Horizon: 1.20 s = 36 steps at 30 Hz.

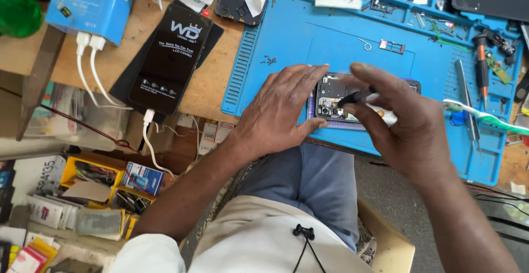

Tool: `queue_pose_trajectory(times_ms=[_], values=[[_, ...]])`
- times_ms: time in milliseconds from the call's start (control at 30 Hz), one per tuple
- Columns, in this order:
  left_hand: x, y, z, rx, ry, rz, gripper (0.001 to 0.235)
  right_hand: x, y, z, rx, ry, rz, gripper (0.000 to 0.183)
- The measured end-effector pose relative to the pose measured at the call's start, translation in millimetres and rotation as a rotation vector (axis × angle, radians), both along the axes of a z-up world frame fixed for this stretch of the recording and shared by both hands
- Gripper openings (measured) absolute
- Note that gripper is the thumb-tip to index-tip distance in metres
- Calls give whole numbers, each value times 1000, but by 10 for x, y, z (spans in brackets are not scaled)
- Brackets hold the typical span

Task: The person holds a smartphone, removes the back cover, and detaches the camera module. They clean the module with a brush, reattach it, and use a screwdriver to secure screws on the phone's internal frame.

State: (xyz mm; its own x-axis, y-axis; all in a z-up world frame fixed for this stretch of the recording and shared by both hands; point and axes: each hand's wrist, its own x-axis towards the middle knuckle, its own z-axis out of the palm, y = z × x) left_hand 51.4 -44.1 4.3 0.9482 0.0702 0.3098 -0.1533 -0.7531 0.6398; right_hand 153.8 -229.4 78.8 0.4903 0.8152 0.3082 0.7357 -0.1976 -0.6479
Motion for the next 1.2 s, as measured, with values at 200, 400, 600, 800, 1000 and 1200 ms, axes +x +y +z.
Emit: queue_pose_trajectory(times_ms=[200, 400, 600, 800, 1000, 1200], values=[[-15, -2, -53, 15, 11, 13, 91, 10, -52, -122, 29, -101, -19, 55], [-83, 11, -9, -12, -30, -4, 87, -42, -40, -45, -4, -39, -15, 56], [-156, 61, -40, -170, -227, 71, 70, 165, 40, -120, 283, 72, -56, 56], [-375, 399, -99, -500, -500, 448, 22, 359, 394, -620, 381, 203, 11, 57], [-351, 404, -131, -528, -528, 466, 19, 343, 833, -563, 342, 154, 70, 57], [-365, 418, -156, -572, -519, 447, 20, 340, 907, -593, 270, 73, 53, 55]])
